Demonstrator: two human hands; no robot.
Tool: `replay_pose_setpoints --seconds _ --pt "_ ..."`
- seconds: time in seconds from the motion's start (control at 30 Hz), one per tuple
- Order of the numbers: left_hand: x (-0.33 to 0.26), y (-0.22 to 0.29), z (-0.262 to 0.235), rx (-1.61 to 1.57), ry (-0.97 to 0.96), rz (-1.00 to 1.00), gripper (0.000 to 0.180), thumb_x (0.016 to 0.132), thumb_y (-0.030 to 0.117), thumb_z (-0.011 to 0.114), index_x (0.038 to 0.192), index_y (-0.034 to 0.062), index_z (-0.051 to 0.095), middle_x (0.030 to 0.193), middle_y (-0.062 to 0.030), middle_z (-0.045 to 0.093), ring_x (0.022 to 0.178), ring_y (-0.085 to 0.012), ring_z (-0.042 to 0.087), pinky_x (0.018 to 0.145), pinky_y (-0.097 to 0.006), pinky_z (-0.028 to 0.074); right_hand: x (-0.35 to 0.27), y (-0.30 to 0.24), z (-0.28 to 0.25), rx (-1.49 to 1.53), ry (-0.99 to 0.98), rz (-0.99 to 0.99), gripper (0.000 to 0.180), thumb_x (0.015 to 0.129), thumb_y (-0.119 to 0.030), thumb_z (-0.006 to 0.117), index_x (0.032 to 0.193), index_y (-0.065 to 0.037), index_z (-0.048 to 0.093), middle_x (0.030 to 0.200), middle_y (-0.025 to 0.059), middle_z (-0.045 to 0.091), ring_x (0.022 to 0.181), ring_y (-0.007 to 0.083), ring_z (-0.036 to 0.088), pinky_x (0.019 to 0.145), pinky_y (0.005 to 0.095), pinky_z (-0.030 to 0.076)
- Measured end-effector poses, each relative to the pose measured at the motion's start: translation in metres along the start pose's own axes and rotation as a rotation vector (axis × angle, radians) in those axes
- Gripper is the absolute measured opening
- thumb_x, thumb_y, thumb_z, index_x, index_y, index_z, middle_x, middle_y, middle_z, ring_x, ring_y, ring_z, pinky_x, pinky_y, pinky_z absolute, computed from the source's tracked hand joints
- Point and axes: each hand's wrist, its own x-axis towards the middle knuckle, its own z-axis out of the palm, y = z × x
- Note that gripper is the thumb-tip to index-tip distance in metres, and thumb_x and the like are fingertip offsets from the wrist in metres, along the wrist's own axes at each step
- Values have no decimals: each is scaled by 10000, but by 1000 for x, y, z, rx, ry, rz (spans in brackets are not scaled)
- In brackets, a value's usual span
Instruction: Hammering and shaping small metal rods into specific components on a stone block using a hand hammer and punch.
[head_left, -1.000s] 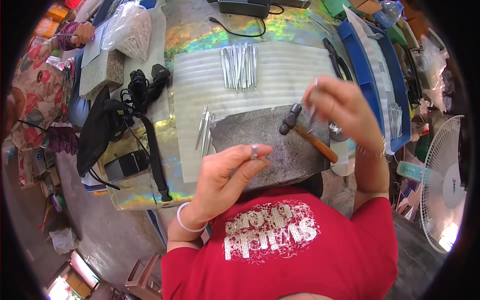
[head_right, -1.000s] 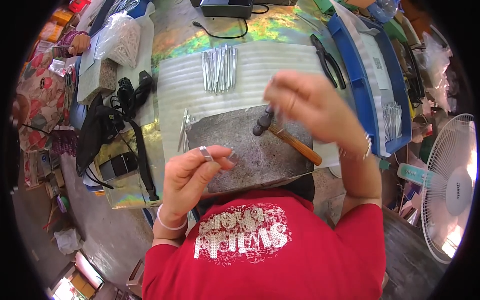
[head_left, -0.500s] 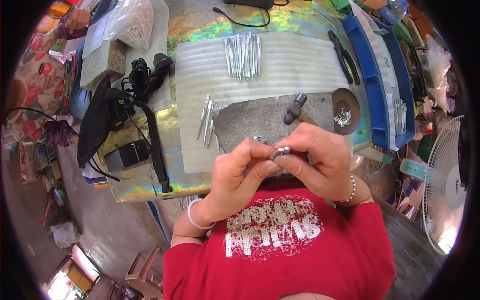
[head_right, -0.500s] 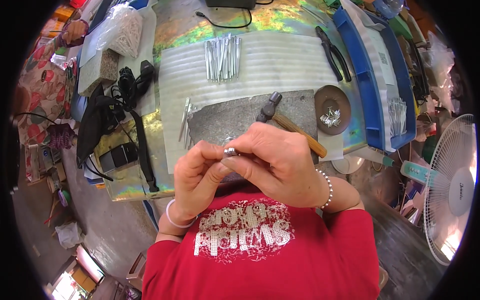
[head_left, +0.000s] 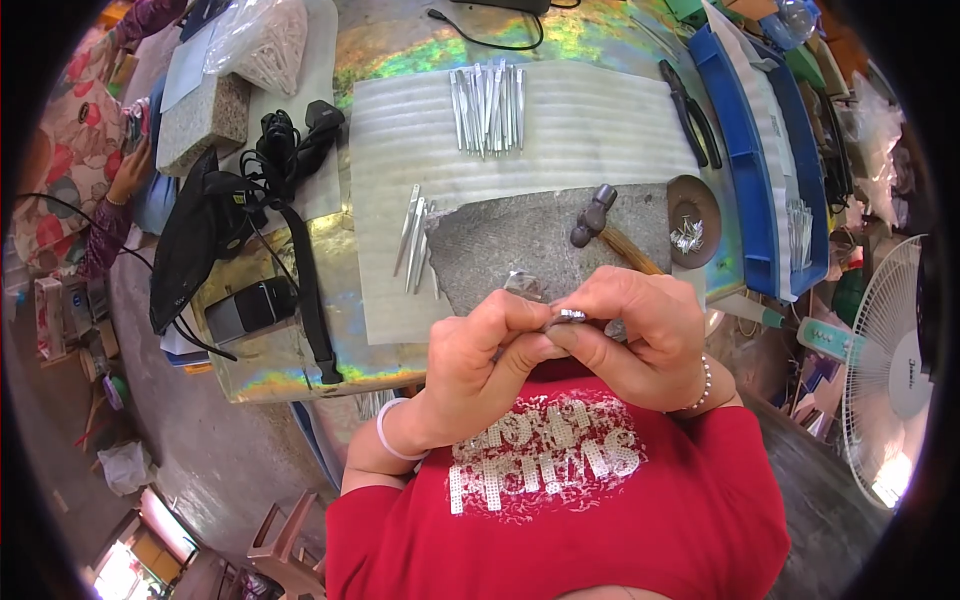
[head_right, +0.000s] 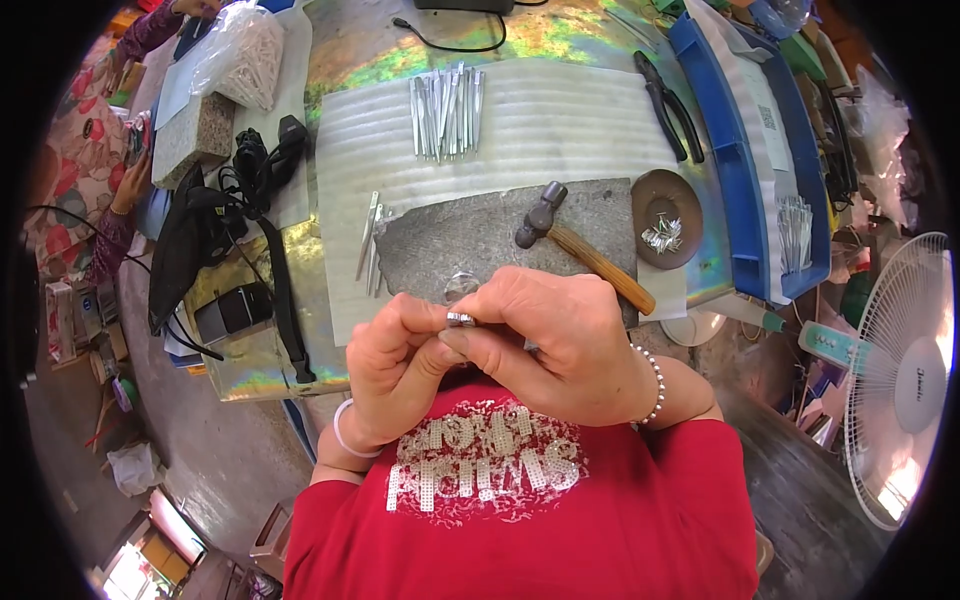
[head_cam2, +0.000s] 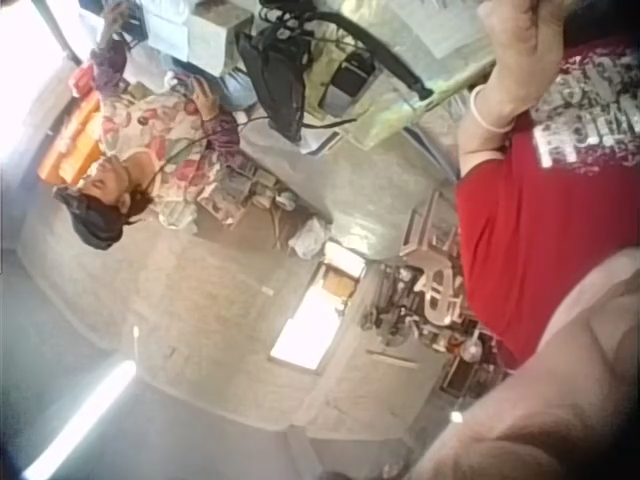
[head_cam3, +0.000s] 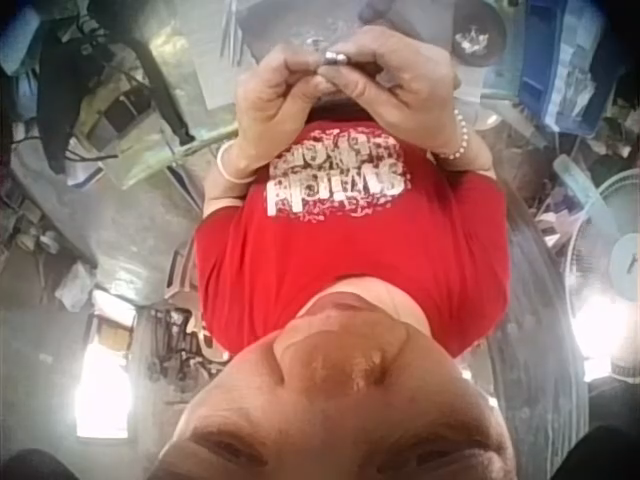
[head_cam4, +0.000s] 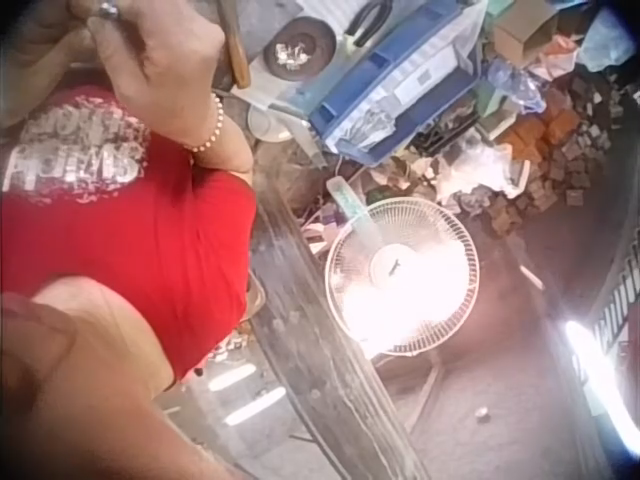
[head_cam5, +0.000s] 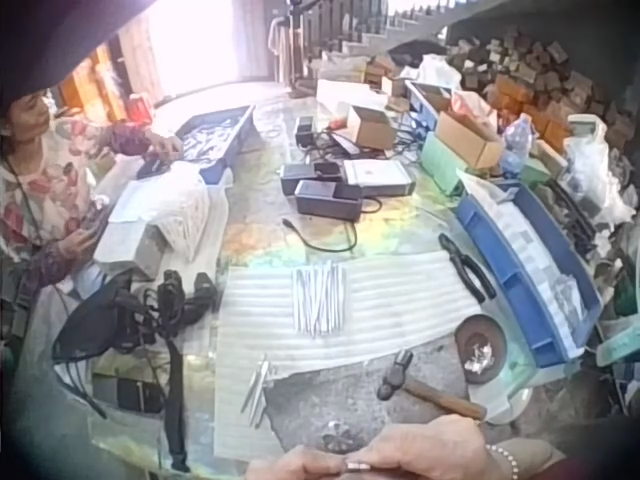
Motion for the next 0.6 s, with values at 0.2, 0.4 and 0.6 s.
replay_pose_setpoints --seconds 0.2,0.4,0.6 --pt "2 8 0 24 -57 -39 102 867 13 617 930 -14 541 777 -97 674 721 -129 669 633 -237 528 -4 0 2 -5 -5 64 89 812 -28 679 872 4 621 711 76 645 571 114 611 490 223 452" --pt "4 1 4 -161 -29 -189 98 878 31 610 932 -9 539 743 -95 671 699 -95 652 595 -221 509 1 3 2 318 40 356 137 855 -63 646 782 14 560 611 35 612 524 52 580 447 196 440" --pt "17 18 -15 -171 -238 -525 133 898 78 607 958 -31 562 763 -40 634 676 -53 587 576 -179 473 15 18 2 620 48 578 158 871 -103 634 748 -32 563 593 11 574 428 22 448 379 161 322"
